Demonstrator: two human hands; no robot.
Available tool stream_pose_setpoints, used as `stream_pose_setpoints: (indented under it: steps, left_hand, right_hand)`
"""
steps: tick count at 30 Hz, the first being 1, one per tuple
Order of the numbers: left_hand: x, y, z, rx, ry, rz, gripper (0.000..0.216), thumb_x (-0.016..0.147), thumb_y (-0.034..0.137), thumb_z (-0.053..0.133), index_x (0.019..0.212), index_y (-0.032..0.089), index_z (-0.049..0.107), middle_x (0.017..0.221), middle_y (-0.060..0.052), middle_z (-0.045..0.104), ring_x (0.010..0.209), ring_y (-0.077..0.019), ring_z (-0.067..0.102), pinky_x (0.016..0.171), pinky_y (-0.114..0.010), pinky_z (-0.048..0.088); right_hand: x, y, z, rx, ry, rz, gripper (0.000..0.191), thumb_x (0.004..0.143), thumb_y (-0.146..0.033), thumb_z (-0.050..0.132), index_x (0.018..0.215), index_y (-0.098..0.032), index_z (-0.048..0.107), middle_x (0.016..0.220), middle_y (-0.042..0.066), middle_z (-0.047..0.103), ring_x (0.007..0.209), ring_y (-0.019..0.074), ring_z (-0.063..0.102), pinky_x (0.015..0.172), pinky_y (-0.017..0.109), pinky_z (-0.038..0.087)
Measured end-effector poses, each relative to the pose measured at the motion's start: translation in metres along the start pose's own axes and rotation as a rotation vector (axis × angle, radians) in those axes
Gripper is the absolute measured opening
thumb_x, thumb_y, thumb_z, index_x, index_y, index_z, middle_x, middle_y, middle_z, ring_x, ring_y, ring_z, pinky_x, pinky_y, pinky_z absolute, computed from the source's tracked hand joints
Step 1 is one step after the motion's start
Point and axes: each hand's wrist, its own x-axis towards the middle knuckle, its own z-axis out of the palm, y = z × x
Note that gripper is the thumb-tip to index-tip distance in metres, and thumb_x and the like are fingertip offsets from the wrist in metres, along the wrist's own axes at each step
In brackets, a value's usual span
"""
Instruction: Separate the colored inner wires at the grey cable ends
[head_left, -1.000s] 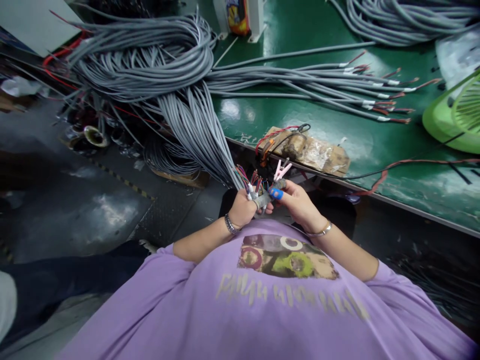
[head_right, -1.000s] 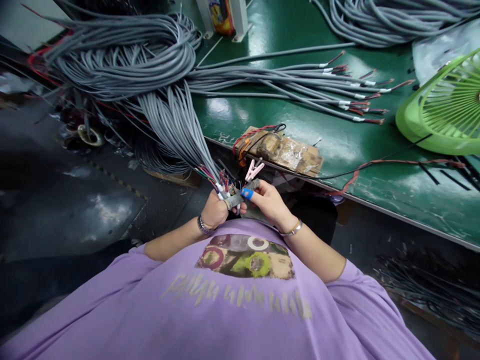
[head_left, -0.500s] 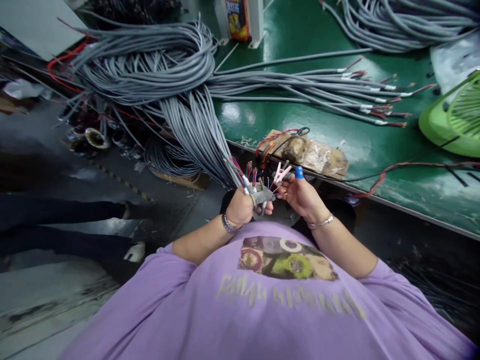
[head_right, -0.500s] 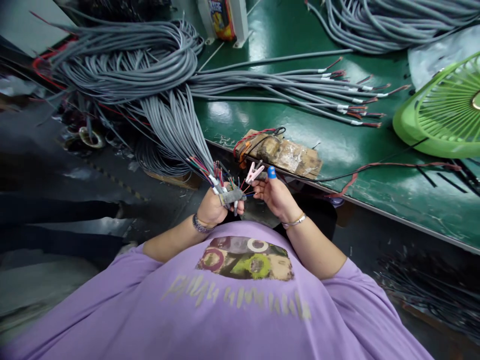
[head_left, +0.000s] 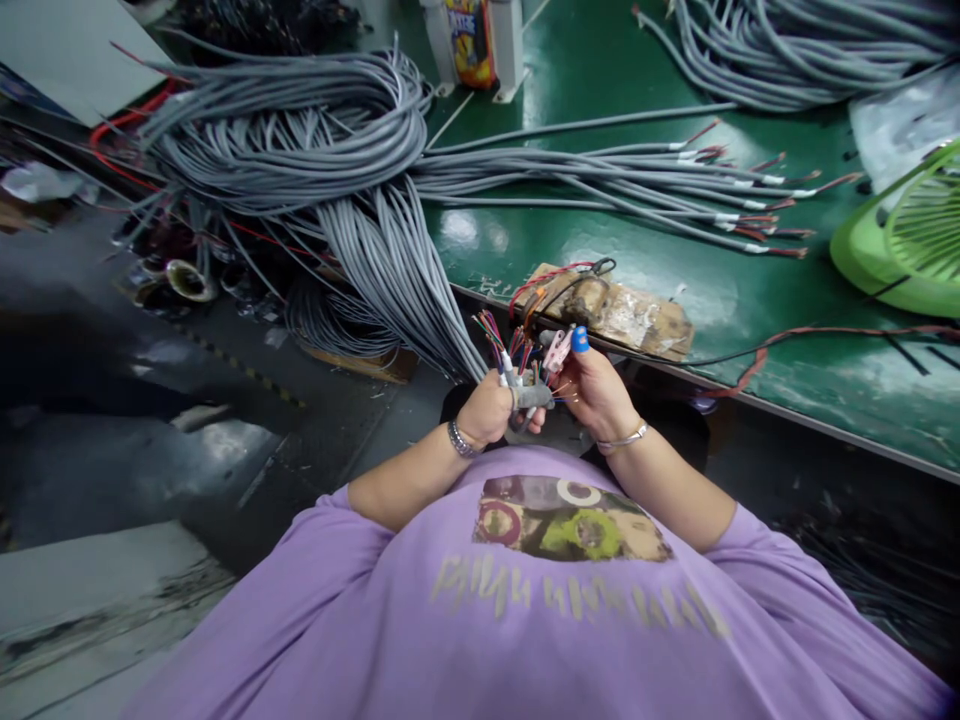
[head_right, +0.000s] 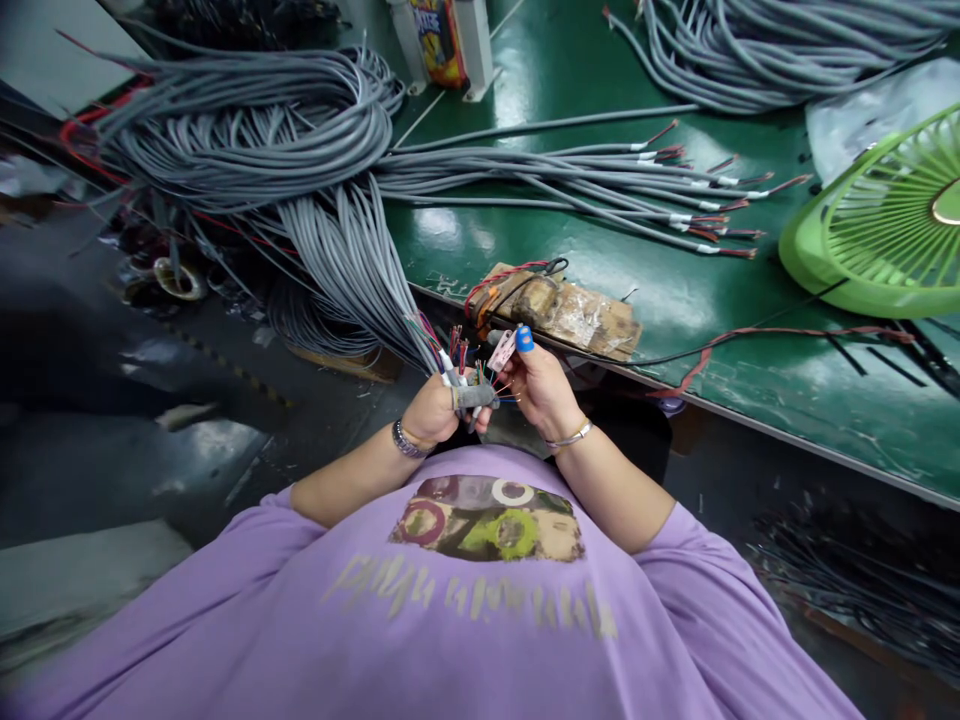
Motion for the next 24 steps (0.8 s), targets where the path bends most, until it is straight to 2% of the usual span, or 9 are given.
stream_pose_setpoints:
  steps: [6, 14, 20, 24]
  left_hand:
    - [-0.001, 0.003, 0.002, 0.018, 0.008, 0.011, 0.040, 0.055, 0.047, 0.083, 0.058, 0.013, 0.062, 0.046, -0.004, 0.060, 0.037, -0.0129, 0.055, 0.036, -0.022, 0.035]
    - [-0.014, -0.006, -0.001, -0.043, 0.035, 0.070, 0.039, 0.057, 0.047, 0.084, 0.061, 0.014, 0.064, 0.049, -0.003, 0.063, 0.040, -0.0139, 0.058, 0.040, -0.023, 0.041]
    - [-0.017, -0.008, 0.005, -0.048, 0.148, 0.149, 0.041, 0.061, 0.050, 0.083, 0.061, 0.014, 0.063, 0.053, -0.004, 0.066, 0.043, -0.0133, 0.060, 0.041, -0.022, 0.041]
    - [-0.012, -0.006, 0.009, -0.043, 0.166, 0.140, 0.041, 0.062, 0.050, 0.083, 0.065, 0.014, 0.065, 0.055, -0.005, 0.068, 0.046, -0.0152, 0.064, 0.041, -0.021, 0.040]
  right_hand:
    - [-0.001, 0.001, -0.001, -0.006, -0.037, 0.064, 0.062, 0.067, -0.081, 0.066, 0.082, -0.021, 0.060, 0.072, 0.000, 0.061, 0.063, 0.0130, 0.053, 0.061, 0.028, 0.045]
    - [-0.006, -0.004, -0.009, -0.031, -0.136, 0.108, 0.069, 0.071, -0.089, 0.048, 0.083, -0.022, 0.059, 0.073, 0.002, 0.059, 0.057, 0.0125, 0.049, 0.055, 0.028, 0.044]
    - [-0.010, -0.006, -0.004, -0.021, -0.095, 0.060, 0.046, 0.069, -0.063, 0.078, 0.077, -0.021, 0.061, 0.065, -0.002, 0.054, 0.056, 0.0107, 0.046, 0.053, 0.025, 0.041]
    - [-0.009, 0.001, -0.004, -0.089, -0.006, -0.049, 0.051, 0.075, -0.072, 0.066, 0.077, -0.020, 0.062, 0.067, 0.000, 0.057, 0.058, 0.0115, 0.048, 0.058, 0.028, 0.043]
